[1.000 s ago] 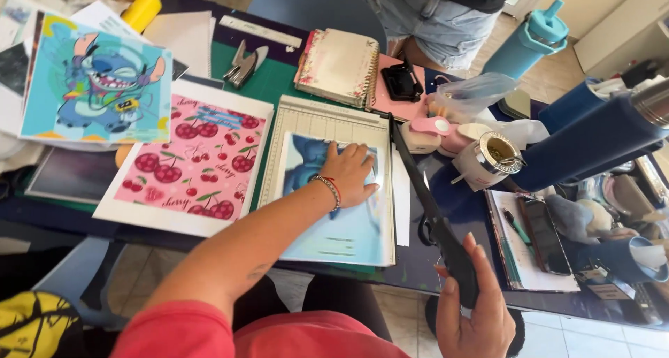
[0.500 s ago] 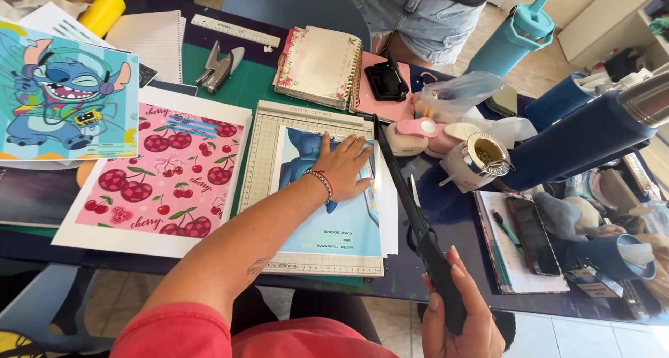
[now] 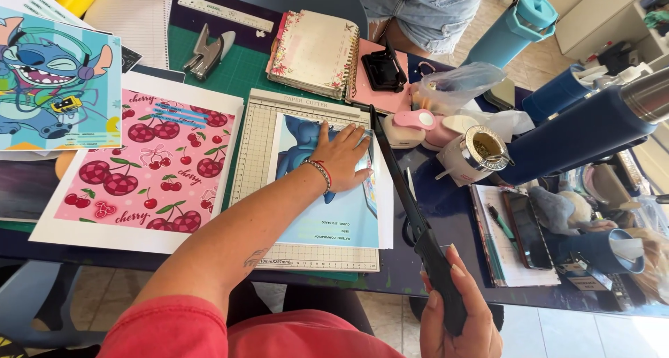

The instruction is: Trimming printed paper designs using a manual paper cutter and scissors

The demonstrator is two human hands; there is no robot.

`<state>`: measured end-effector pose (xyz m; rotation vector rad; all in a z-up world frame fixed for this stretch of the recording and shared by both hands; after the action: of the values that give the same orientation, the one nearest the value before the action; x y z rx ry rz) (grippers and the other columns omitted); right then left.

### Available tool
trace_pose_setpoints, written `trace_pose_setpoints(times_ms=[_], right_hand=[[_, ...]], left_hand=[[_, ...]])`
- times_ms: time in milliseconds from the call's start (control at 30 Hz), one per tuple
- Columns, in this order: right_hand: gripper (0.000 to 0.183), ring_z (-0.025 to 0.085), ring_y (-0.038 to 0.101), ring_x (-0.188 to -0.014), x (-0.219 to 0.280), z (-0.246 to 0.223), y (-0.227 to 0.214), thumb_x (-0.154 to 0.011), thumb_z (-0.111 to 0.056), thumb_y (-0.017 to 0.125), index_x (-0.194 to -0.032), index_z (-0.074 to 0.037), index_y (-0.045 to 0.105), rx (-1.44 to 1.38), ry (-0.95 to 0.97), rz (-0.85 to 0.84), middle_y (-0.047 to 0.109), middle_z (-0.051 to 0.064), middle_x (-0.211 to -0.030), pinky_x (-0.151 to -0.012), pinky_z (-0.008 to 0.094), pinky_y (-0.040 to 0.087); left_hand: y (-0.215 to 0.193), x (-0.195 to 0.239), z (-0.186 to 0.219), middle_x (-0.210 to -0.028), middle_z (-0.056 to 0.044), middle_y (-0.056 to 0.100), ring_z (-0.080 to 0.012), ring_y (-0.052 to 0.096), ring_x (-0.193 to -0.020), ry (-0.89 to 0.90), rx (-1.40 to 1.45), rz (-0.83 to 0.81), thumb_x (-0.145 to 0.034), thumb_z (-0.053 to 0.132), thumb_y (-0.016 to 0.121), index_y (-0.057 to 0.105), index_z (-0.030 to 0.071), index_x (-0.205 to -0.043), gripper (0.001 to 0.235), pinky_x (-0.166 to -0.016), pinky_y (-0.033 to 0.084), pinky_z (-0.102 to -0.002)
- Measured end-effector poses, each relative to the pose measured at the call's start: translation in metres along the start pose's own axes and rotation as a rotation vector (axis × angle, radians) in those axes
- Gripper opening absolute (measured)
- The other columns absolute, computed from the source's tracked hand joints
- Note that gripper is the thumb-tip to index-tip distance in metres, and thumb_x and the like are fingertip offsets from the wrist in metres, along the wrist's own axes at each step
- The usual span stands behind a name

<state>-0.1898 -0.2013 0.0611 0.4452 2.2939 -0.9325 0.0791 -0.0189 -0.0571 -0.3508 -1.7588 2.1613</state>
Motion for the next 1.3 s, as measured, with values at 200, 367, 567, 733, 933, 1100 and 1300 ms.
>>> trace_pose_setpoints(times_ms=[200, 367, 567, 733, 933, 1100, 1300], right_hand=[[0.030, 0.023, 0.081, -0.092, -0.001, -0.001, 0.001, -0.100, -0.008, 0.058, -0.129, -0.003, 0.055, 0.004, 0.009, 0.001, 0.069, 0.018, -0.136, -0.084, 0.027, 0.064], [0.030, 0.021, 0.081, -0.092, -0.002, -0.003, 0.000, -0.100, -0.011, 0.058, -0.130, -0.005, 0.055, 0.029, 0.066, -0.010, 0.069, 0.014, -0.137, -0.084, 0.026, 0.063], [0.028, 0.018, 0.080, -0.090, -0.002, -0.002, 0.000, -0.101, -0.012, 0.058, -0.128, -0.007, 0.055, 0.053, 0.028, -0.001, 0.070, 0.013, -0.136, -0.081, 0.024, 0.062], [0.030, 0.020, 0.081, -0.092, -0.003, -0.001, -0.002, -0.100, -0.012, 0.058, -0.129, -0.006, 0.055, 0.061, 0.059, -0.031, 0.069, 0.013, -0.138, -0.080, 0.024, 0.062], [0.030, 0.020, 0.081, -0.093, -0.002, -0.002, -0.003, -0.099, -0.012, 0.058, -0.129, -0.007, 0.056, 0.068, 0.080, -0.036, 0.069, 0.011, -0.139, -0.080, 0.023, 0.061], [0.029, 0.019, 0.081, -0.093, -0.002, -0.005, -0.002, -0.100, -0.011, 0.058, -0.129, -0.008, 0.056, 0.066, 0.087, -0.035, 0.070, 0.011, -0.139, -0.080, 0.024, 0.061], [0.026, 0.021, 0.080, -0.090, -0.004, -0.008, 0.001, -0.101, -0.010, 0.059, -0.126, -0.005, 0.057, 0.060, 0.044, 0.012, 0.071, 0.014, -0.134, -0.080, 0.026, 0.063]], left_hand=[[0.002, -0.001, -0.001, -0.171, -0.009, 0.018, -0.0272, 0.012, -0.157, 0.000, 0.001, 0.009, -0.098, 0.062, 0.035, 0.030, 0.016, -0.160, 0.077, -0.116, 0.008, -0.077], [0.000, 0.001, 0.001, -0.171, -0.009, 0.016, -0.0272, 0.010, -0.158, -0.006, 0.024, -0.009, -0.099, 0.061, 0.035, 0.028, 0.016, -0.160, 0.077, -0.117, 0.005, -0.077], [0.006, -0.004, -0.001, -0.171, -0.009, 0.016, -0.0270, 0.010, -0.158, -0.001, 0.022, -0.002, -0.098, 0.062, 0.038, 0.029, 0.016, -0.160, 0.077, -0.116, 0.004, -0.077], [0.004, -0.003, 0.000, -0.171, -0.009, 0.016, -0.0267, 0.010, -0.158, -0.006, 0.023, -0.002, -0.098, 0.062, 0.037, 0.029, 0.016, -0.160, 0.077, -0.117, 0.004, -0.077], [0.005, -0.004, 0.000, -0.171, -0.008, 0.017, -0.0263, 0.011, -0.158, -0.004, 0.013, 0.009, -0.099, 0.062, 0.036, 0.029, 0.016, -0.160, 0.077, -0.117, 0.006, -0.077], [0.003, -0.003, 0.000, -0.171, -0.008, 0.017, -0.0262, 0.011, -0.158, -0.005, 0.022, 0.004, -0.099, 0.062, 0.036, 0.029, 0.016, -0.160, 0.077, -0.117, 0.005, -0.077], [-0.012, 0.005, 0.005, -0.170, -0.012, 0.018, -0.0331, 0.010, -0.157, 0.006, 0.026, -0.011, -0.098, 0.060, 0.041, 0.027, 0.021, -0.161, 0.075, -0.116, 0.007, -0.078]])
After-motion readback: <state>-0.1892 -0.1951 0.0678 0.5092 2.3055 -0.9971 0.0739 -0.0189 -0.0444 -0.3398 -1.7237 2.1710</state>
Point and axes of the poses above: each hand's wrist, its own x-axis away from the middle knuckle, its own y-axis out of the palm, z = x × y, the point moved 2 cm from there along -x, towards the middle knuckle
